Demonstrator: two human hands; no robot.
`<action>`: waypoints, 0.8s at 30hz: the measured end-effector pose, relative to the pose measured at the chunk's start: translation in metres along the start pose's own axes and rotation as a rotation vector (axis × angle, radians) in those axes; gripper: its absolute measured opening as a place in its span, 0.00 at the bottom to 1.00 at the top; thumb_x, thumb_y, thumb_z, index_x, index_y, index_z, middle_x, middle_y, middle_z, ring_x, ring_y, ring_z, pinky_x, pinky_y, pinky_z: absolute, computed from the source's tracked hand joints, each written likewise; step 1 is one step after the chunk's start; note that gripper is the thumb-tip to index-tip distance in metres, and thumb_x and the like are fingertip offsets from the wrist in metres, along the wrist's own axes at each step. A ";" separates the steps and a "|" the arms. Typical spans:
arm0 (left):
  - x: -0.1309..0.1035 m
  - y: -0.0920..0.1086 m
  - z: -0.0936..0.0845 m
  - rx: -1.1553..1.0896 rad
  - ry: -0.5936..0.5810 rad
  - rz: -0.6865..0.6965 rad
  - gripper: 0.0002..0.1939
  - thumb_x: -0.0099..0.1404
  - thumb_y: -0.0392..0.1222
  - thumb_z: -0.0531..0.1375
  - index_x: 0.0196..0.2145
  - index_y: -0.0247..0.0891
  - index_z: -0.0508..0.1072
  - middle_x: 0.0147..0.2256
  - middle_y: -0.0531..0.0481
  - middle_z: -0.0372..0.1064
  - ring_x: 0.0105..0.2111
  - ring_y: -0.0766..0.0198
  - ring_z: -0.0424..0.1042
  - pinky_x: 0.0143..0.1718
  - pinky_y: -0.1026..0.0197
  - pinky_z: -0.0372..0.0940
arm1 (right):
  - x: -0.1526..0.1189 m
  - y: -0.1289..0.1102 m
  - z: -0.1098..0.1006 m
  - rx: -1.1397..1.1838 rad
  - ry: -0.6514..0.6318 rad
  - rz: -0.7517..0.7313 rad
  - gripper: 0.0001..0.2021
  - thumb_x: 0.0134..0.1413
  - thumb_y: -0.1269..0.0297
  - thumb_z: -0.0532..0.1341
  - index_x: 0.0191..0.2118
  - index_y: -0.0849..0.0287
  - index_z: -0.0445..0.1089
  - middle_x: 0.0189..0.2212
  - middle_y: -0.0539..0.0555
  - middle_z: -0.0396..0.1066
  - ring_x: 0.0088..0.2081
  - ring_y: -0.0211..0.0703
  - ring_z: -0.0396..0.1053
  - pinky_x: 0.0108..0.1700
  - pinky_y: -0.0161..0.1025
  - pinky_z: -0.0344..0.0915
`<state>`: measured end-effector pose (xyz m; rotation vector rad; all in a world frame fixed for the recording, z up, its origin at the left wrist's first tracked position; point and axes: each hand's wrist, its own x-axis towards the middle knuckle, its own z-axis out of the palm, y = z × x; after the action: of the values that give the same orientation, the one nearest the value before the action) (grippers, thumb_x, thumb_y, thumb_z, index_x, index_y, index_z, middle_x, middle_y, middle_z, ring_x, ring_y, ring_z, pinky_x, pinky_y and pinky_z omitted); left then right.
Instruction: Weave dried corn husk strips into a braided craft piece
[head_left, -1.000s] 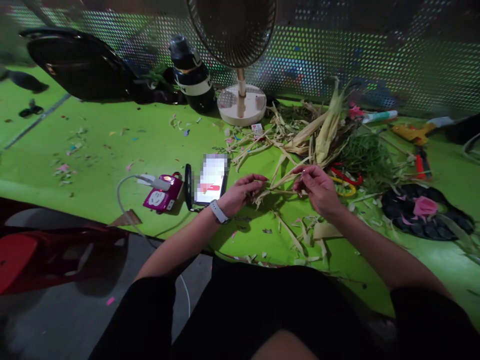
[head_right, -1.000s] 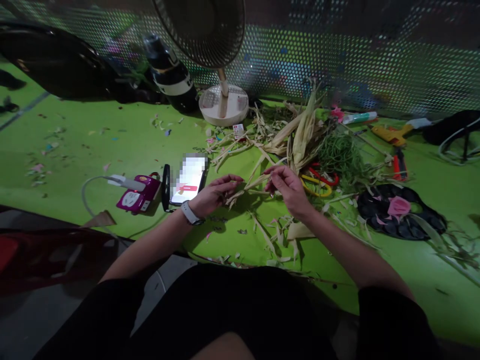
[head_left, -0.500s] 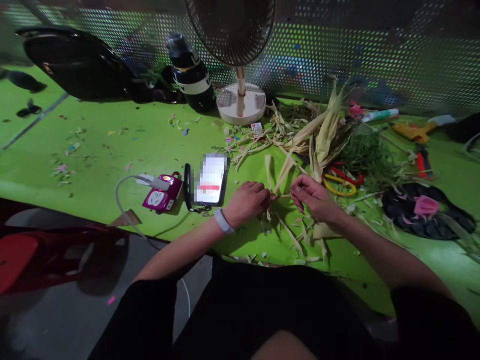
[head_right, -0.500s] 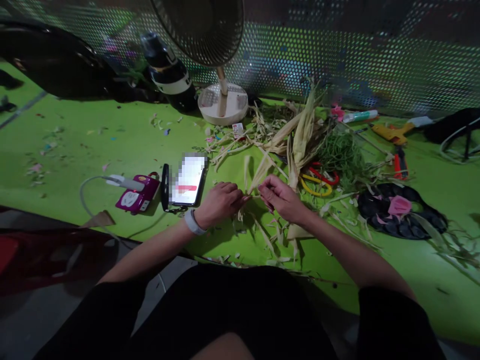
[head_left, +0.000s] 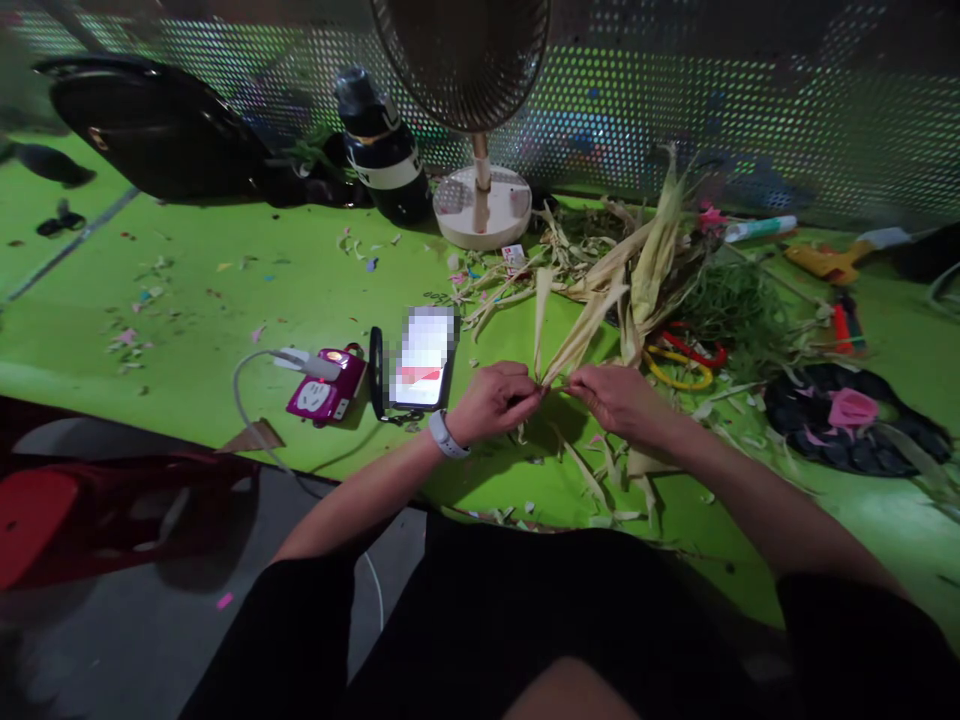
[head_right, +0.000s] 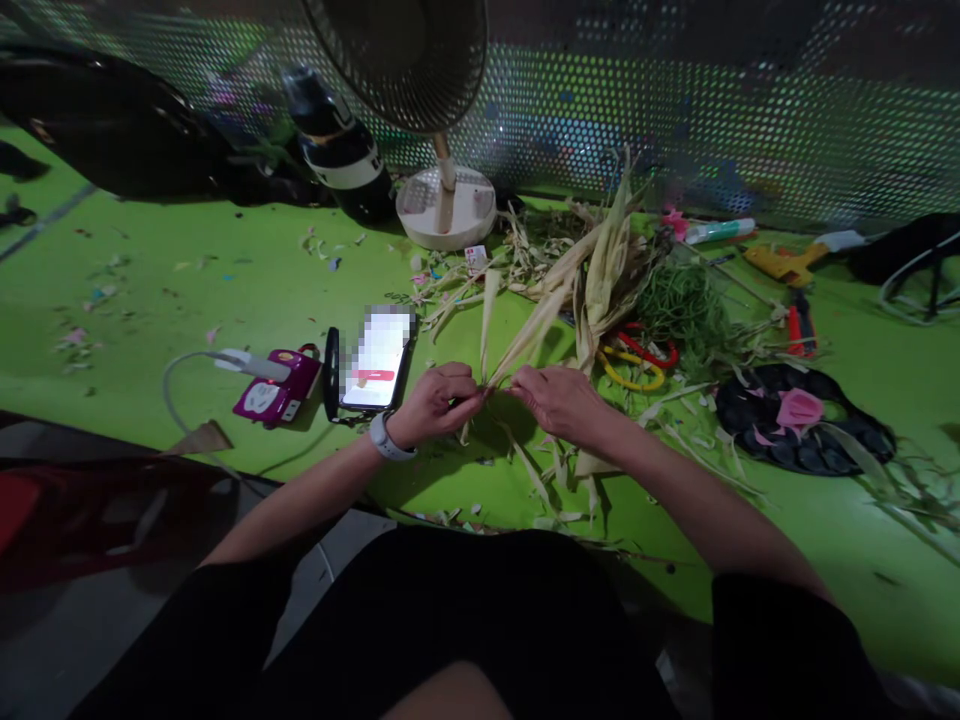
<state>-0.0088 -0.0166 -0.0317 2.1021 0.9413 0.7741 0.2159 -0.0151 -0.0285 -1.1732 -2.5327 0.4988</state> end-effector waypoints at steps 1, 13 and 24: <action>0.000 0.000 0.000 -0.013 0.004 -0.011 0.19 0.63 0.41 0.56 0.16 0.39 0.60 0.19 0.52 0.53 0.23 0.64 0.55 0.29 0.60 0.49 | 0.000 0.001 0.001 -0.002 0.000 -0.005 0.16 0.65 0.53 0.48 0.36 0.56 0.67 0.24 0.55 0.69 0.25 0.43 0.62 0.30 0.38 0.51; 0.004 -0.011 -0.005 -0.419 0.110 -0.341 0.19 0.63 0.56 0.58 0.35 0.37 0.75 0.23 0.53 0.63 0.23 0.69 0.61 0.24 0.66 0.54 | 0.001 -0.005 -0.021 0.746 0.113 0.162 0.15 0.62 0.47 0.53 0.35 0.54 0.60 0.25 0.48 0.68 0.30 0.40 0.69 0.35 0.38 0.64; 0.005 0.002 0.002 -0.866 -0.251 -0.454 0.14 0.50 0.45 0.70 0.34 0.34 0.79 0.32 0.49 0.76 0.32 0.66 0.73 0.38 0.63 0.68 | 0.000 -0.026 -0.019 0.984 0.072 0.059 0.12 0.62 0.51 0.55 0.34 0.55 0.63 0.28 0.50 0.71 0.37 0.40 0.74 0.48 0.44 0.69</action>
<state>-0.0041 -0.0145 -0.0304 1.1410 0.7174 0.5216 0.2062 -0.0275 -0.0006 -0.8251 -1.7547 1.4488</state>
